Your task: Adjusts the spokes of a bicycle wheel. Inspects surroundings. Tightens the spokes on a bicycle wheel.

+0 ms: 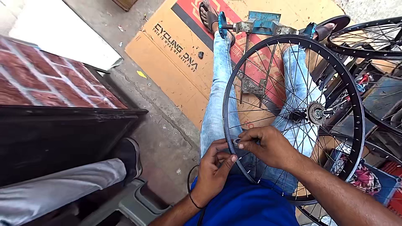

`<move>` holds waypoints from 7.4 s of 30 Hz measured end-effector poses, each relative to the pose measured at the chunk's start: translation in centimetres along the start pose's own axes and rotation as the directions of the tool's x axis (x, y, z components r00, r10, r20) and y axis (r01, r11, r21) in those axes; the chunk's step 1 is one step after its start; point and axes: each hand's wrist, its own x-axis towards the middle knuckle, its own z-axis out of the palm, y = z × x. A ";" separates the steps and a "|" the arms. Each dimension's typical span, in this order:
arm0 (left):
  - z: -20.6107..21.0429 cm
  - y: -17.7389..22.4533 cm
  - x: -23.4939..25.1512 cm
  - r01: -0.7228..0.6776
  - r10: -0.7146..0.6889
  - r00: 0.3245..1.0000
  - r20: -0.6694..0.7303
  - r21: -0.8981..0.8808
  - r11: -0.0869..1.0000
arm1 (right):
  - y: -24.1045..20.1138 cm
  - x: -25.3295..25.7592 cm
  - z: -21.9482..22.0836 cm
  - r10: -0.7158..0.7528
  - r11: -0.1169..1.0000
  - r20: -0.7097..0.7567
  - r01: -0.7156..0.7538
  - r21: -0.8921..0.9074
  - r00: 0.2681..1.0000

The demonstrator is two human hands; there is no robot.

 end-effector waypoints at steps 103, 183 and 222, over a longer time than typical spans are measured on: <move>0.1 0.7 -0.7 0.098 -0.101 0.992 0.074 0.040 0.994 | 0.9 0.6 2.8 -0.238 0.850 0.039 0.228 -0.476 0.970; 0.0 0.7 -0.7 0.123 -0.122 0.985 0.121 -0.001 0.992 | 1.9 2.0 -0.7 -0.266 0.964 0.046 0.266 0.002 0.963; 0.4 1.4 -0.3 0.055 -0.067 0.993 0.099 0.116 0.992 | -2.4 3.6 0.8 0.106 0.899 0.106 -0.050 -0.435 0.989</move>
